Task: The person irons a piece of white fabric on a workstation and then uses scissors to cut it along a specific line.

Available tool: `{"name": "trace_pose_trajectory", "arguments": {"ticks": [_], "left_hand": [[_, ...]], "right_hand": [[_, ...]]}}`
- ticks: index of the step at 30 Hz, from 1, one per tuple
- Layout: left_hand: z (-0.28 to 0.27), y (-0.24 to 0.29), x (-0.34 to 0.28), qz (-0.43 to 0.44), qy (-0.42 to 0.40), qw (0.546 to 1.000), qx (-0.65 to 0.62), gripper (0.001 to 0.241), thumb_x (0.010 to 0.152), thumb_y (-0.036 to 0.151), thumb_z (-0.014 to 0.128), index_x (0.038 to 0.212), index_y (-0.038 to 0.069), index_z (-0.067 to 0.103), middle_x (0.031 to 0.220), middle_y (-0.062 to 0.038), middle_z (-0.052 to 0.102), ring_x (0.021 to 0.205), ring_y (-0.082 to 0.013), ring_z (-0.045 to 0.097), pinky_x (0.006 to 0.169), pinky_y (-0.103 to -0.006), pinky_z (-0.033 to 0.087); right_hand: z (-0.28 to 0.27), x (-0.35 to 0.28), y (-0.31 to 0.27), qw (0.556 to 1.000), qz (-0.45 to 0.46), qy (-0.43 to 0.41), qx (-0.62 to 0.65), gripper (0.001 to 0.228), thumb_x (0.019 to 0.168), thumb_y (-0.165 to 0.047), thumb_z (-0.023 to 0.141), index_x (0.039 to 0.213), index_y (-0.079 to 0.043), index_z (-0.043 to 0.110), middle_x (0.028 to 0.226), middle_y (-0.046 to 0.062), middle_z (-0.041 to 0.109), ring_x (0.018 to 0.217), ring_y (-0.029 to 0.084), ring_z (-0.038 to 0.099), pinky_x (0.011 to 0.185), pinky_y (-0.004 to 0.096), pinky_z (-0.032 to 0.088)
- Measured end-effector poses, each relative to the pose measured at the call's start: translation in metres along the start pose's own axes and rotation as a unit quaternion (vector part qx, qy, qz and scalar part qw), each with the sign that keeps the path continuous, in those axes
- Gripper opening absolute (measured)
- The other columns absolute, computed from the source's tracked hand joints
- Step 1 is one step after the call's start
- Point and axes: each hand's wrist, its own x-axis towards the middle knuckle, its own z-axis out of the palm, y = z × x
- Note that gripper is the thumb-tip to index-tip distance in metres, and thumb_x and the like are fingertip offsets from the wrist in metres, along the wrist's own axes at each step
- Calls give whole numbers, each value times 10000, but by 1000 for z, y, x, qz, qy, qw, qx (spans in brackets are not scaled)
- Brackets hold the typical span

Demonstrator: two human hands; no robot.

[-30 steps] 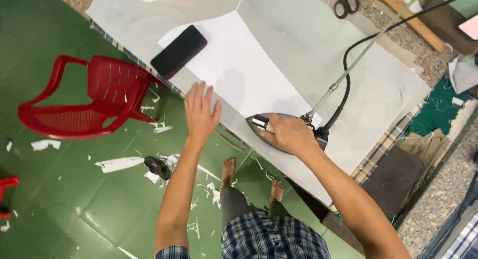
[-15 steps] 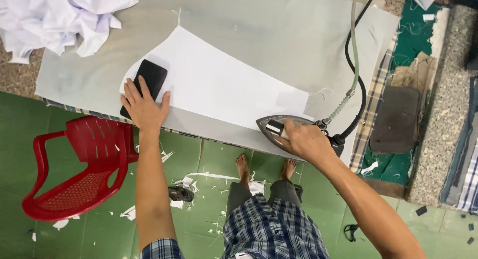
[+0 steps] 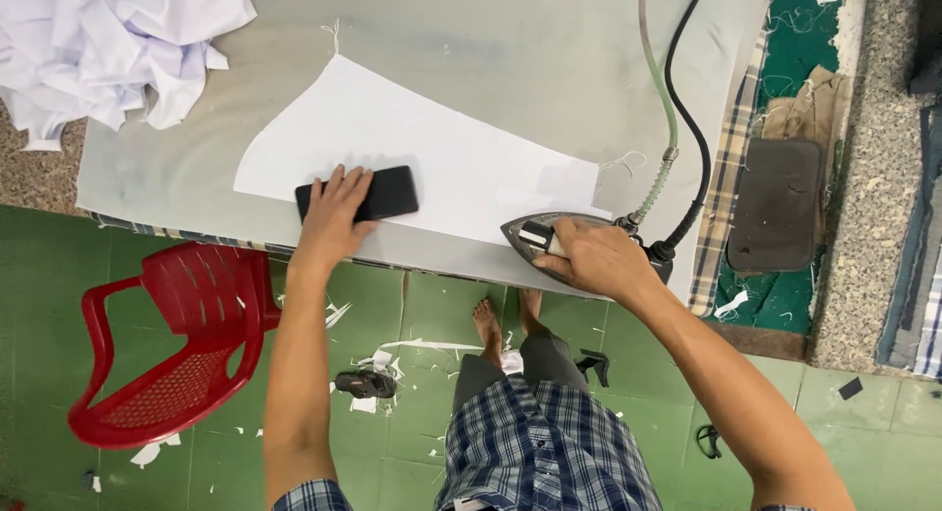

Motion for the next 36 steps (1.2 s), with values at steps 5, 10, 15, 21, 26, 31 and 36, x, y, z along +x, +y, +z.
{"name": "trace_pose_trajectory", "arguments": {"ticks": [5,10,15,21,26,31,36], "left_hand": [[32,39,15,-47,-69,992,97,933,840,85,749,1623,276,278,1667,-110,279,1554,-334,173,1198,-678,98],[43,74,25,-18,-92,990,104,947,833,76,751,1620,310,279,1643,-87,328,1545,-329,195,1179,-700,112],[31,141,23,16,-133,985,108,888,850,42,747,1605,243,326,1607,-114,400,1521,-345,268,1189,-675,171],[50,199,27,73,-143,980,120,870,847,67,766,1594,229,350,1582,-133,431,1492,-365,318,1166,-695,219],[64,254,23,113,-134,979,99,851,836,27,774,1578,164,381,1548,-164,463,1462,-393,353,1153,-706,239],[86,293,25,130,-138,978,91,852,844,4,767,1581,152,366,1549,-173,455,1462,-398,348,1153,-720,233],[100,312,26,140,-130,979,75,862,822,-4,786,1571,141,386,1535,-187,467,1452,-421,356,1147,-727,225]], "right_hand": [[11,3,7,1000,-2,3,-5,527,961,-535,549,1191,-62,533,954,193,727,934,403,744,826,523,575],[17,-1,15,1000,4,-2,2,453,952,-492,567,1140,-82,522,909,205,743,917,399,748,796,518,574],[12,-23,21,999,21,-2,35,359,973,-388,560,1131,-65,559,896,212,753,894,389,763,770,497,590],[32,-58,48,998,47,9,30,428,951,-454,563,1116,-61,525,894,230,748,880,406,757,778,521,586],[37,-96,82,990,121,8,74,466,954,-473,571,1139,-49,520,928,251,751,911,416,755,784,521,595],[26,-108,128,967,222,73,104,529,968,-497,583,1152,-2,564,902,263,754,879,411,765,752,493,608],[7,-57,171,922,271,190,199,662,993,-548,596,1176,83,518,1010,384,674,924,497,713,695,541,597]]}}
